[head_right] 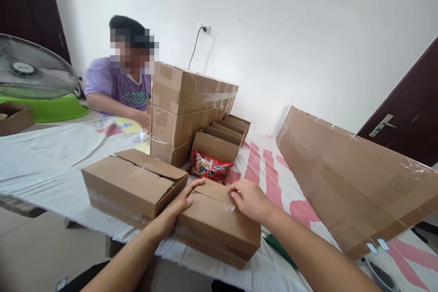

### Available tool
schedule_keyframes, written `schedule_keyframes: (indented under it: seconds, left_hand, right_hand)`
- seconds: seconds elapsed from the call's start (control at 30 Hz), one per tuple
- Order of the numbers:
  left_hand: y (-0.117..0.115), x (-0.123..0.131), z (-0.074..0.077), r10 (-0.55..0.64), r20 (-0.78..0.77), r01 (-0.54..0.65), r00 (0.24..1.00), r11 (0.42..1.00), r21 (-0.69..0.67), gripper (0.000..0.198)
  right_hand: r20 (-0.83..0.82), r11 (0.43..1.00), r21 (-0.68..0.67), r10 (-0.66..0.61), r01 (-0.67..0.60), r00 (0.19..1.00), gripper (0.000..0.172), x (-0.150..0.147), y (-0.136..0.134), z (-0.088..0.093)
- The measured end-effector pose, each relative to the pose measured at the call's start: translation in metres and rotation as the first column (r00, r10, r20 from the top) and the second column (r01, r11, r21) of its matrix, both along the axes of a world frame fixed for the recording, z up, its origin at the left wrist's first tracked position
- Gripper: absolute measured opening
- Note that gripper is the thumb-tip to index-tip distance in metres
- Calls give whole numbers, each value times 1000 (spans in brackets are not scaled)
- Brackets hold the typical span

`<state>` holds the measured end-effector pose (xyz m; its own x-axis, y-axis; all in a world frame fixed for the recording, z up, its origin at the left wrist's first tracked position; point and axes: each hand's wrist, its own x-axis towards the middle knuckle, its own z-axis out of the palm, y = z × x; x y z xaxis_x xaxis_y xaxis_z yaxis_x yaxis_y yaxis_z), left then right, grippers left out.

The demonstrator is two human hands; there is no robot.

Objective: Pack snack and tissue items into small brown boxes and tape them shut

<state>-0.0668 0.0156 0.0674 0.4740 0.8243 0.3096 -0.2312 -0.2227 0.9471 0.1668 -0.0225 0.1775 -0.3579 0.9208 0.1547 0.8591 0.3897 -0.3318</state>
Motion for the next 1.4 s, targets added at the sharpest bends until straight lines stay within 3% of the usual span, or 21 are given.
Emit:
schedule_keyframes:
  seconds: [0.23,0.33,0.47,0.63,0.83,1.03,1.2,1.4]
  left_hand:
    - [1,0,-1,-3,2,3,1000,1000,15,58]
    - [0,-1,-1,-7,11,7,1000,1000,5,57]
    - [0,-1,-1,0,1,0,1000,1000,3,58]
    - [0,0,-1,1,10,-1,1000,1000,-12,57]
    - [0,0,0,6,-14,-6,1000,1000,2,59]
    - [-1,1,-1,-4,10,4,1000,1000,-13,57]
    - [1,1,-2,-10,7,10,1000,1000,-13,59]
    - [0,2,-2,5,11,-5,1000,1000,-19,56]
  right_hand:
    - [338,997,66,15,-39,941,15,-9,-1,-2]
    - [232,999,-19,46,-42,972,15,-6,-1,3]
    - [-10,994,-93,-65,64,998,18,-3,-2,4]
    - [-59,981,-187,-72,60,996,20,-2,-7,-1]
    - [-110,988,-131,-101,86,989,23,0,-9,-4]
    - [-87,990,-128,-73,61,994,20,0,-9,-8]
    - [-80,996,-49,-79,76,994,18,2,-3,-9]
    - [191,996,73,36,-51,981,15,-4,1,-4]
